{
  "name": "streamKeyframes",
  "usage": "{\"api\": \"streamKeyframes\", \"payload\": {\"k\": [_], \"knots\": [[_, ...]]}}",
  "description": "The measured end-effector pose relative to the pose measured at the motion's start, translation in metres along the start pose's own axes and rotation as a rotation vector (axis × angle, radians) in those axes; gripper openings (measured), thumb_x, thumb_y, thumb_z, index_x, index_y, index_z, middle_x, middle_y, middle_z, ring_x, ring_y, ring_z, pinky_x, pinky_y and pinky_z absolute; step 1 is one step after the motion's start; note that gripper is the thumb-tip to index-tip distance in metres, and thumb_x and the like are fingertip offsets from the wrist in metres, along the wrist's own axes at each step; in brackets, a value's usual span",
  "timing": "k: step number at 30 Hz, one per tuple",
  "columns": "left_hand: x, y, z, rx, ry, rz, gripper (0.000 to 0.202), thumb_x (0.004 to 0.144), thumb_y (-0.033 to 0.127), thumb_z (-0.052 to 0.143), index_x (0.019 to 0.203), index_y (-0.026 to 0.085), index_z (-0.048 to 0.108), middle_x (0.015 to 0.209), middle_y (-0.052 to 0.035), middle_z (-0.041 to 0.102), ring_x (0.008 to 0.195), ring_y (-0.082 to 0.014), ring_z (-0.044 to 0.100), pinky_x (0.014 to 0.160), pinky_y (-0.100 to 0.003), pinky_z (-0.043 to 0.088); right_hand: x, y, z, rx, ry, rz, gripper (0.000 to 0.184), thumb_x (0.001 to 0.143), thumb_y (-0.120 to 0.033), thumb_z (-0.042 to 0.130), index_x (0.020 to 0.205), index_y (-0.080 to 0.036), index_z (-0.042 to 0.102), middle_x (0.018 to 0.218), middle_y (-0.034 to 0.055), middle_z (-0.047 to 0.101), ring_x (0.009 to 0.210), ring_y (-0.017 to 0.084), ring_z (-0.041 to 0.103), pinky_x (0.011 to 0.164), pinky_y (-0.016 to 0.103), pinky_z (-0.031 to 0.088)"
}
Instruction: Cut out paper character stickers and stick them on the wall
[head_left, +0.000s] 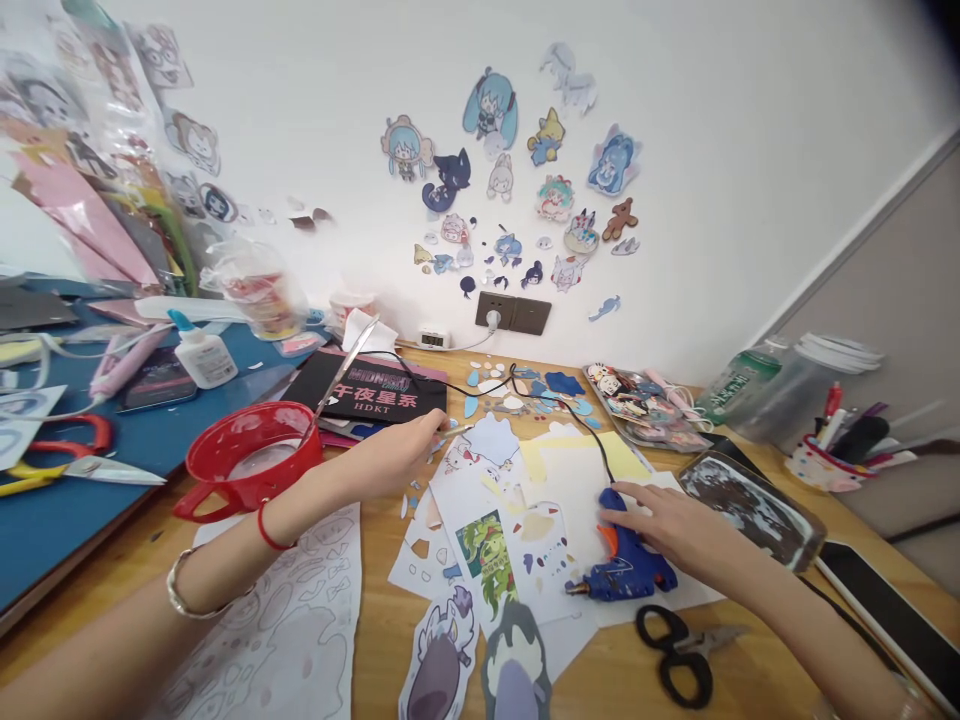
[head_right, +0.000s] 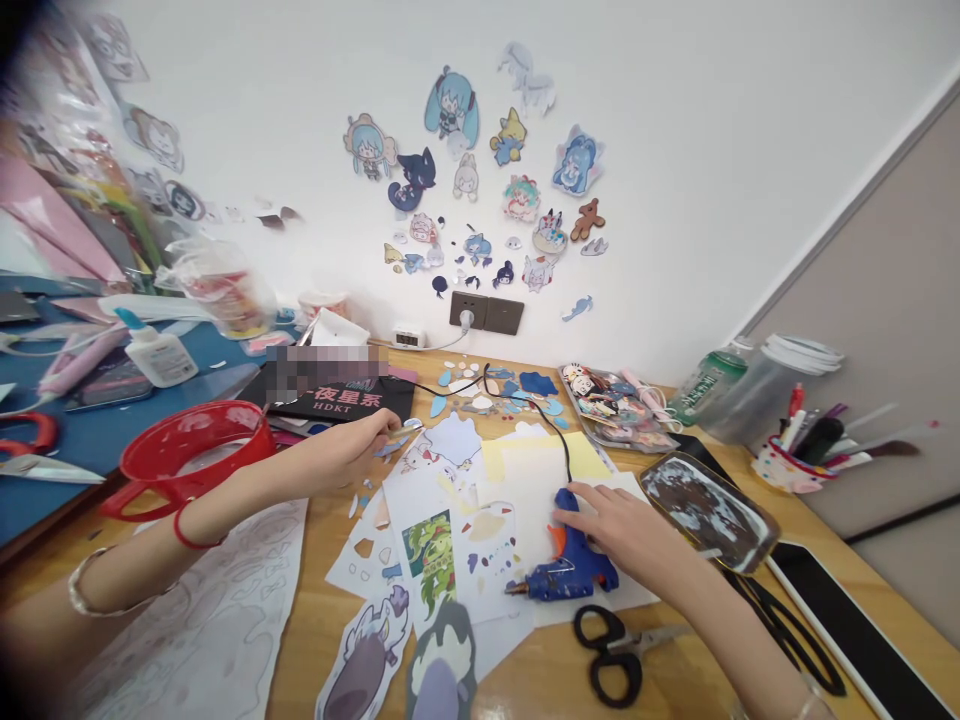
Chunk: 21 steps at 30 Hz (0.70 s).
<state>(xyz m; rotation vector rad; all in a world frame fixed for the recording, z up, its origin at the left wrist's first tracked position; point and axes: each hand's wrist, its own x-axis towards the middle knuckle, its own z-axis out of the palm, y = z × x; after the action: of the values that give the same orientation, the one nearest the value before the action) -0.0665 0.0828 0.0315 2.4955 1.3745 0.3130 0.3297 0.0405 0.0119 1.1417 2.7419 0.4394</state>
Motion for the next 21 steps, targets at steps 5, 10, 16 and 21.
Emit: {"api": "streamKeyframes", "payload": {"k": [5, 10, 16, 21], "knots": [[-0.001, 0.001, 0.003, -0.077, -0.023, -0.043, 0.025, 0.094, 0.031, 0.035, 0.107, 0.014, 0.047, 0.080, -0.0013, 0.056, 0.063, -0.0119, 0.055, 0.058, -0.027, 0.046, 0.007, 0.003, -0.006, -0.027, -0.013, -0.106, 0.051, 0.074, 0.003, 0.041, 0.109, -0.030, 0.059, 0.119, 0.0105, 0.055, 0.097, 0.023, 0.060, 0.076, 0.038, 0.050], [0.001, 0.000, 0.010, -0.083, -0.043, -0.034, 0.027, 0.094, 0.033, 0.036, 0.108, 0.013, 0.047, 0.078, -0.0010, 0.055, 0.063, -0.0125, 0.055, 0.060, -0.028, 0.046, -0.002, 0.028, -0.001, -0.063, 0.135, -0.079, 0.055, 0.078, 0.005, 0.032, 0.116, -0.028, 0.054, 0.122, 0.0131, 0.051, 0.095, 0.020, 0.060, 0.072, 0.032, 0.050], [0.001, 0.000, 0.017, -0.080, -0.047, -0.035, 0.025, 0.094, 0.030, 0.036, 0.112, 0.014, 0.044, 0.078, -0.0006, 0.055, 0.060, -0.0119, 0.053, 0.059, -0.028, 0.046, 0.013, 0.042, -0.002, -0.129, 0.159, -0.026, 0.050, 0.082, 0.002, 0.030, 0.114, -0.028, 0.055, 0.122, 0.0146, 0.048, 0.091, 0.019, 0.059, 0.071, 0.032, 0.048], [0.001, 0.006, 0.014, -0.136, -0.042, -0.037, 0.023, 0.093, 0.025, 0.035, 0.113, 0.014, 0.043, 0.080, -0.0016, 0.055, 0.066, -0.0140, 0.054, 0.062, -0.030, 0.044, 0.033, 0.038, 0.001, -0.101, 0.108, -0.042, 0.045, 0.084, 0.001, 0.029, 0.108, -0.022, 0.060, 0.117, 0.0178, 0.052, 0.096, 0.022, 0.058, 0.074, 0.037, 0.048]]}}
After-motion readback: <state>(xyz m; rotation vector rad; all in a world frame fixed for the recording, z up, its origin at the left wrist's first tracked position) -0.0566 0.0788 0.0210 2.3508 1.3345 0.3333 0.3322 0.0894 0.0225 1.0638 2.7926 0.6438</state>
